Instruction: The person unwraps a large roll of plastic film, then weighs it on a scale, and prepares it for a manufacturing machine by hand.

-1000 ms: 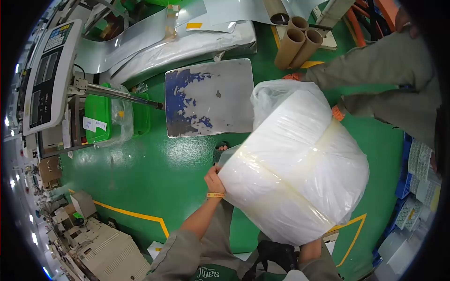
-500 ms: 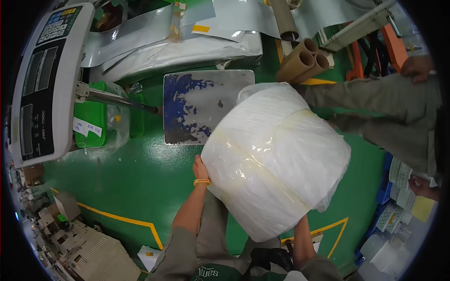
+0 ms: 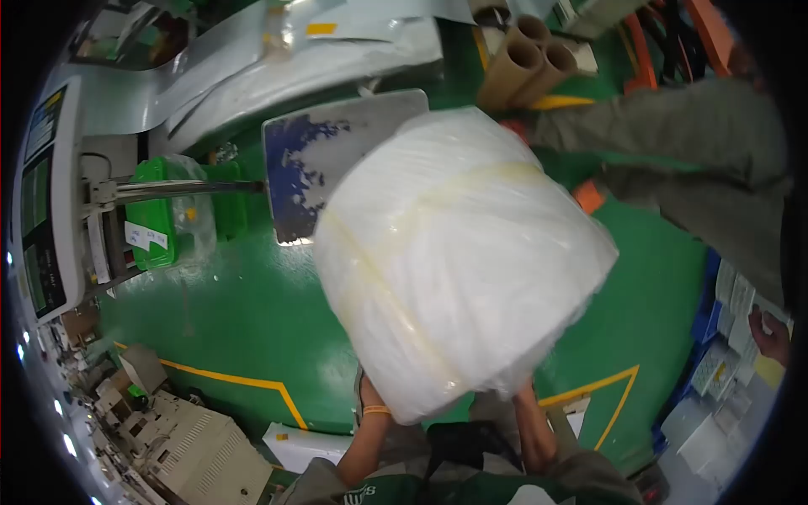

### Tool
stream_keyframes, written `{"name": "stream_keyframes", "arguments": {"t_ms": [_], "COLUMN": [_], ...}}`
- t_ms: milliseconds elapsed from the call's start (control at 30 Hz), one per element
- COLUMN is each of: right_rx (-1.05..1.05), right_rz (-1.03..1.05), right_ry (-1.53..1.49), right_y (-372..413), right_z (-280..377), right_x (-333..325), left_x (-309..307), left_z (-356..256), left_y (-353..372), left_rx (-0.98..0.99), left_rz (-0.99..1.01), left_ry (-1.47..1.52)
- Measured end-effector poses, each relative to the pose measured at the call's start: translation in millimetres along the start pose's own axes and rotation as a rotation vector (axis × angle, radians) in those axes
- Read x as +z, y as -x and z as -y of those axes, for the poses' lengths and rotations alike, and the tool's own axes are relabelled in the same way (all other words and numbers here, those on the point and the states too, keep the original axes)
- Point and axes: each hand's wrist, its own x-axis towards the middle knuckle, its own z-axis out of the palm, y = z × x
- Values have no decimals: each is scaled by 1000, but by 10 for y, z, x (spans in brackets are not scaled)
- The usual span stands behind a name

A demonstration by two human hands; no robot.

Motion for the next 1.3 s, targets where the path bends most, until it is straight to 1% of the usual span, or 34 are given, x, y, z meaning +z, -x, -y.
{"name": "stream_keyframes", "arguments": {"t_ms": [33, 167, 233, 267, 300, 367, 433, 567, 667, 767, 800, 833, 867, 900, 933, 967, 1000, 1067, 1100, 1200, 1267, 1300], "right_rx": [4, 355, 338, 689, 724, 563, 446, 294, 216, 153, 208, 265, 327, 334, 337, 336, 372, 310, 274, 481, 486, 494], "right_rz": [-29, -478, -721, -756, -743, -629, -567, -526, -511, -556, -633, -709, -784, -813, -843, -874, -917, -989, -1019, -871, -821, -793], "right_ry": [-71, -374, -744, -866, -998, -1226, -1349, -1427, -1446, -1423, -1394, -1362, -1315, -1276, -1238, -1199, -1108, -881, -768, -278, -149, -90], "right_y": [40, -438, -843, -1118, -1324, -1510, -1556, -1513, -1437, -1399, -1407, -1417, -1408, -1398, -1396, -1372, -1391, -1510, -1579, -1942, -2160, -2265], "right_z": [-119, -828, -1691, -1534, -1496, -1502, -1480, -1366, -1229, -957, -726, -494, -302, -282, -331, -284, 98, 982, 1305, 1582, 1870, 2002], "right_x": [-91, -1004, -1213, -1296, -1287, -1186, -1124, -1020, -992, -972, -991, -1008, -1008, -1007, -1044, -1069, -1079, -977, -954, -1062, -1137, -1157], "left_x": [-51, -198, -230, -210, -172, -115, -53, 59, 163, 199, 150, 70, -54, -49, -67, 154, 309, 335, 400, 519, 564, 608], "left_z": [70, 494, 742, 874, 976, 1113, 1191, 1002, 720, 338, 258, 178, 148, 65, -49, -321, -550, -876, -1041, -1453, -1607, -1690], "left_y": [110, 502, 661, 715, 733, 805, 852, 733, 631, 547, 516, 465, 431, 343, 259, 180, 119, -96, -153, -226, -302, -369], "left_rx": [16, 123, 193, 226, 253, 306, 347, 426, 543, 668, 721, 783, 873, 948, 921, 893, 833, 782, 760, 710, 699, 759], "left_rz": [-2, -61, -116, -138, -163, -196, -220, -228, -217, -222, -240, -266, -392, -323, -376, -426, -442, -462, -490, -551, -588, -608], "left_ry": [-10, -41, -63, -68, -63, -84, -94, -81, -90, -96, -135, -217, -536, -378, -414, -448, -360, -406, -480, -681, -774, -765]}}
